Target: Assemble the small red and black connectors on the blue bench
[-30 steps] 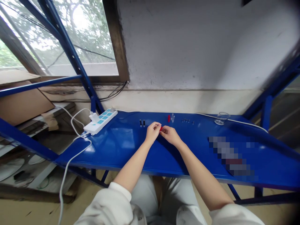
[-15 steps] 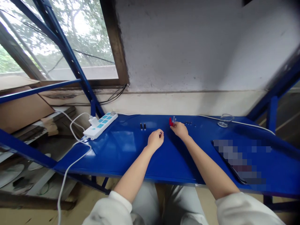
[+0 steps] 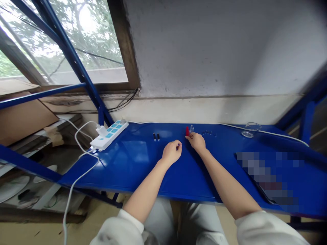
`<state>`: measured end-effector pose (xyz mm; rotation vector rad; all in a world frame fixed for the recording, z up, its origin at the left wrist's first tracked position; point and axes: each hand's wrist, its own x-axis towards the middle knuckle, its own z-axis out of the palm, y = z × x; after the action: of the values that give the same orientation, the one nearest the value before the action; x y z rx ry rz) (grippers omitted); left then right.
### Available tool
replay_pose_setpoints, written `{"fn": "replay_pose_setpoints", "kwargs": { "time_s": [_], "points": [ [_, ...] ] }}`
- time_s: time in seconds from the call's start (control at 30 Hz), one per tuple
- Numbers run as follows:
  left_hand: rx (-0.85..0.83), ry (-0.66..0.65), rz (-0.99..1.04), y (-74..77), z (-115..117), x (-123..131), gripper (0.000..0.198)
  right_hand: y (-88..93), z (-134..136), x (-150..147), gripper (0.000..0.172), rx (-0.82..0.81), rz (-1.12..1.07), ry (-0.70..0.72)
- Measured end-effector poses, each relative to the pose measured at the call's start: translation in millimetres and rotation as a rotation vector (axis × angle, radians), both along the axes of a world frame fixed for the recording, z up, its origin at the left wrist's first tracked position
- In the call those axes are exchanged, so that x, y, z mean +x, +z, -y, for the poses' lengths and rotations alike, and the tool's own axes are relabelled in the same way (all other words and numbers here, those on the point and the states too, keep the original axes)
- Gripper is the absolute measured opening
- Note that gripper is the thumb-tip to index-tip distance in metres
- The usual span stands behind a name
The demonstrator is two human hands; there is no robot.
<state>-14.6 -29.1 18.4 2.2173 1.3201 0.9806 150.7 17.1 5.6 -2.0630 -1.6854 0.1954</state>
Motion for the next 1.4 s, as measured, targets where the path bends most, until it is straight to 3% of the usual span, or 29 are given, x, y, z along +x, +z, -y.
{"fn": "replay_pose_setpoints", "kwargs": {
  "time_s": [0.17, 0.47, 0.57, 0.77, 1.0, 1.1, 1.23, 1.3, 1.4],
  "points": [
    [-0.005, -0.019, 0.036, -0.4, -0.5, -0.3, 0.017, 1.6, 4.3, 10.6, 0.015, -0.009, -0.044, 0.001],
    [-0.005, -0.013, 0.026, -2.0, -0.3, -0.1, 0.017, 5.0, 12.5, 13.9, 0.027, -0.044, 0.039, -0.094],
    [-0.003, 0.073, 0.005, 0.5, 0.7, -1.6, 0.022, 5.0, 13.4, 13.4, 0.033, -0.037, 0.074, -0.099],
    [-0.044, 0.398, 0.148, 8.3, -6.3, -17.6, 0.056, 4.5, 13.1, 13.4, 0.033, -0.044, 0.064, -0.091],
    [-0.103, 0.524, 0.117, 8.7, -17.2, -32.9, 0.064, 9.6, 19.3, 10.0, 0.032, -0.104, 0.108, -0.088],
    [-0.105, 0.53, 0.068, 8.3, -18.1, -35.6, 0.056, 16.4, 27.3, 6.5, 0.033, -0.149, 0.148, -0.081],
    [-0.05, 0.509, 0.023, 6.9, -20.8, -38.5, 0.028, 26.0, 39.0, -0.3, 0.034, -0.132, 0.155, -0.082],
    [-0.058, 0.439, 0.092, 5.0, -23.6, -37.2, 0.017, 29.9, 43.8, -5.4, 0.036, -0.09, 0.127, -0.048],
    [-0.156, 0.235, 0.331, 2.4, -25.8, -28.9, 0.012, 32.7, 48.2, -15.1, 0.041, -0.01, 0.007, 0.04]
  ]
}}
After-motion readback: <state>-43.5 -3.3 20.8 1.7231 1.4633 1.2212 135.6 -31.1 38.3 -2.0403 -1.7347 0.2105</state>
